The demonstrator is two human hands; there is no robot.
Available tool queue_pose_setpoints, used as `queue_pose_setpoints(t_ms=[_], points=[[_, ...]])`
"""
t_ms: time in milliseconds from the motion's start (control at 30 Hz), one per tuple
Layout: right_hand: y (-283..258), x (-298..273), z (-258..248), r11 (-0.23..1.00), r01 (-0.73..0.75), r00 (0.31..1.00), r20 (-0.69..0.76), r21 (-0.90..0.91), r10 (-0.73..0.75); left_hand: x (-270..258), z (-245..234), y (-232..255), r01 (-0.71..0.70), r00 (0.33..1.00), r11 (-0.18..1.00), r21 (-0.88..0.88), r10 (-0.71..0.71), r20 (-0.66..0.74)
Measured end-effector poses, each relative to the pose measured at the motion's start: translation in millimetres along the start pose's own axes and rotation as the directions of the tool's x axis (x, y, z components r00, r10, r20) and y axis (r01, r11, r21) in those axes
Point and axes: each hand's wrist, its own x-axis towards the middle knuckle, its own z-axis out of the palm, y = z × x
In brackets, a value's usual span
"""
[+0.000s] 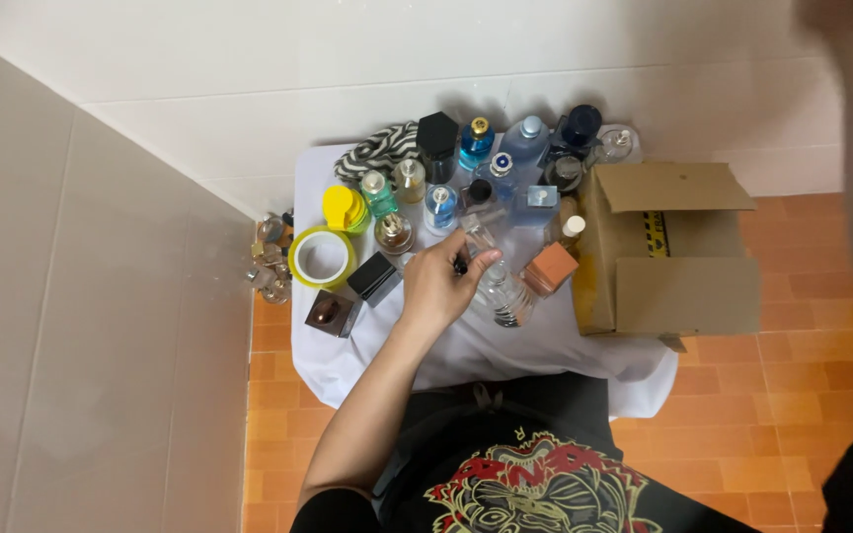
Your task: Extracting liquid from a glass bottle using a small plastic pipette at a testing counter
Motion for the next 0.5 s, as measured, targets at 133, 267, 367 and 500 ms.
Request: queue_pose_setpoints(t_ms=[133, 267, 367, 500], points=[[-1.8, -27.4, 24.1, 0.999, -0.033, 0.999, 0.029, -0.004, 0.033, 1.2, 24.4, -35.5, 0.037, 0.994, 0.979, 0.203, -0.056, 0.090], [8.7, -95.7, 79.0, 0.979, -0.169, 0.933, 0.301, -0.114, 0.196, -1.6, 21.7, -31.8, 0.006, 0.996, 0.980, 0.197, -0.023, 0.086], [0.4, -124.4, 117.4, 0.963, -0.267, 0.928, 0.275, 0.023, 0.251, -1.0, 8.2, -13.3, 0.045, 0.996, 0.996, 0.081, -0.052, 0.077], [-12.4, -140.6, 146.5, 0.940, -0.326, 0.926, 0.237, 0.103, 0.295, -2.7, 6.4, -11.1, 0.059, 0.995, 0.996, 0.066, -0.064, 0.078]])
